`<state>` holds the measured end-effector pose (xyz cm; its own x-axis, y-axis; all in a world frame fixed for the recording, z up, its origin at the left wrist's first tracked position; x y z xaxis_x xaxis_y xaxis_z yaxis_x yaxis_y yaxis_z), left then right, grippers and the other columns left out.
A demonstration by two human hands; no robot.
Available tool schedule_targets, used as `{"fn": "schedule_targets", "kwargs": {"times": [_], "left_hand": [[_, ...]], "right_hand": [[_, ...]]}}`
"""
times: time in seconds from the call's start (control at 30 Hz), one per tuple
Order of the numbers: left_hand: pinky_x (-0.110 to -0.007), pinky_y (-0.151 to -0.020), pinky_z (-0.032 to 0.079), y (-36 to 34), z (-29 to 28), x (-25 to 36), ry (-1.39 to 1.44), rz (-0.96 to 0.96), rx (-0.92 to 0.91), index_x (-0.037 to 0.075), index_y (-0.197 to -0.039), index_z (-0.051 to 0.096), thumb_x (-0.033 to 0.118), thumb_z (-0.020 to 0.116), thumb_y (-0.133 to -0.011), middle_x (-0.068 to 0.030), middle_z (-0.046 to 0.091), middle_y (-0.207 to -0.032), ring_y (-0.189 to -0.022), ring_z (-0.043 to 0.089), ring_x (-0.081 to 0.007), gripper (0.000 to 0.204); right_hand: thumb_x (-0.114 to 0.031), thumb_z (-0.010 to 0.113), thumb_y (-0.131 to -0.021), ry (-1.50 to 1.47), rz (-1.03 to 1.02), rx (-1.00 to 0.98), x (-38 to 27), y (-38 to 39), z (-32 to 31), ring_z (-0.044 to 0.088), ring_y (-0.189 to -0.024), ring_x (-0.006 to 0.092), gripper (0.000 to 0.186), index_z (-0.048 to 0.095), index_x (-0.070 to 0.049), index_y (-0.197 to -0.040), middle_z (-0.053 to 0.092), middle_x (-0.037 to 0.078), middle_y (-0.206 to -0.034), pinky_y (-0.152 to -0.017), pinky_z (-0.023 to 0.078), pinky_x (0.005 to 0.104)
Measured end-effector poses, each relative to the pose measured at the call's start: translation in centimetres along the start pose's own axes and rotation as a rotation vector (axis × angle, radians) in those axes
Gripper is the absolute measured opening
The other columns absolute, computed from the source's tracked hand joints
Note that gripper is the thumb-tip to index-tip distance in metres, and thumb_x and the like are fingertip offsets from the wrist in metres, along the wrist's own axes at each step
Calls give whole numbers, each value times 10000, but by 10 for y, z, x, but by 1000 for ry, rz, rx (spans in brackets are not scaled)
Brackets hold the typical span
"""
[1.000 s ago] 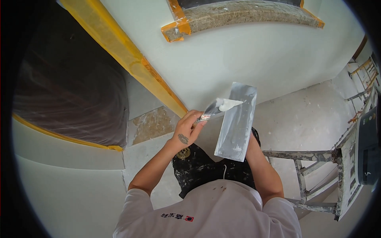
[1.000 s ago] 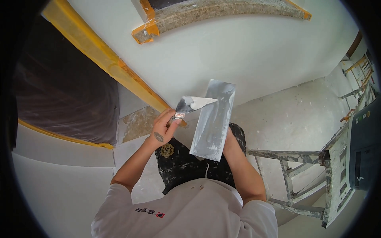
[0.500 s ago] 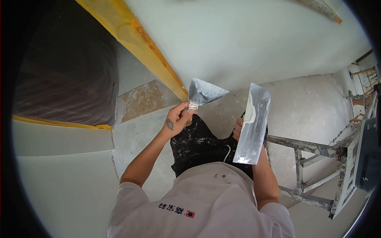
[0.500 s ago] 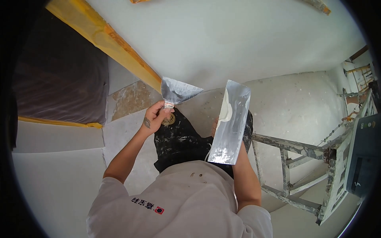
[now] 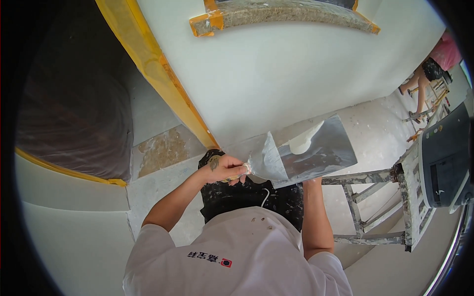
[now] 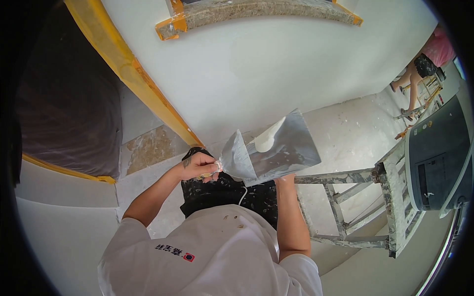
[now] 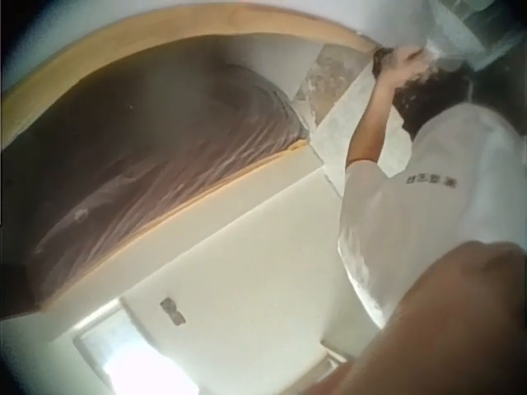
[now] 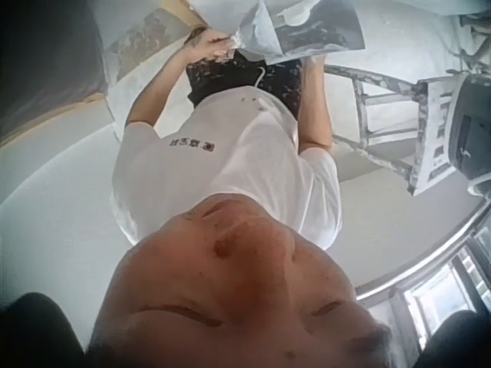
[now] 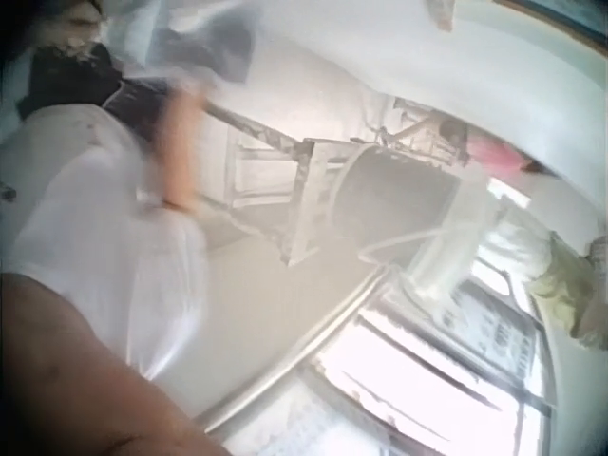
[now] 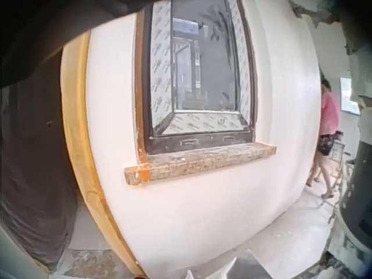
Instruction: Applying plaster or putty to the interior walls and window sills using a trowel and spatula.
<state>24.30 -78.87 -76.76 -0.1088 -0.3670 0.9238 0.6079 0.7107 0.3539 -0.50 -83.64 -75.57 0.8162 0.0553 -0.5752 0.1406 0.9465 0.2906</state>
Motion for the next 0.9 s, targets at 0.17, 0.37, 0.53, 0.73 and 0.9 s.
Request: {"fn": "schedule_targets", "kwargs": {"times": [0.17, 0.37, 0.53, 0.73, 0.9], "left_hand": [[-233, -514, 410, 1, 18, 23, 58, 170, -129, -9, -1051, 666, 265, 579, -1019, -55, 665, -813, -584, 556, -96, 290], [-246, -536, 447, 17, -42, 44, 54, 296, 356, -16, -1074, 669, 231, 569, -1020, -42, 653, -799, -586, 546, -90, 272], [-229, -569, 454, 8, -54, 56, -137, 355, 560, -17, -1076, 662, 189, 599, -998, -29, 655, -802, -617, 559, -72, 230], [-332, -717, 518, 35, -57, 80, -543, 665, 776, -33, -1151, 641, -21, 650, -855, -183, 651, -981, -838, 652, -290, 297], [-357, -790, 543, 29, -57, 96, -753, 829, 698, 4, -1235, 645, -114, 604, -732, -177, 672, -1026, -928, 667, -334, 519]], "right_hand": [[-162, 795, -795, 1018, -148, -521, -7, -1, 12, 609, -675, 164, 253, 594, -44, -698, 595, 4, -652, -618, 484, 293], [-227, 639, -956, 535, 384, -11, -20, 34, -47, 658, -763, 126, 232, 679, -4, -1008, 699, 62, -895, -674, 555, 302], [-231, 636, -958, 517, 426, 27, 1, 57, -57, 660, -772, 127, 239, 677, -4, -1022, 700, 66, -909, -680, 557, 302], [-236, 631, -961, 467, 445, 64, 39, 85, -42, 664, -786, 130, 249, 675, -4, -1042, 701, 71, -931, -690, 560, 303], [-240, 627, -963, 426, 449, 75, 51, 65, -14, 666, -798, 132, 259, 672, -4, -1060, 702, 75, -949, -698, 562, 304]]}}
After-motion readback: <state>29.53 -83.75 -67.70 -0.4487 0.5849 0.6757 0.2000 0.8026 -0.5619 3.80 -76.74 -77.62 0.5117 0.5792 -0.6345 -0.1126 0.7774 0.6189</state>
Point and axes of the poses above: each hand's wrist, its own y-axis away from the middle knuckle, its own z-axis out of the palm, x = y × z, the point moved 8 cm from there along -y, towards the middle knuckle
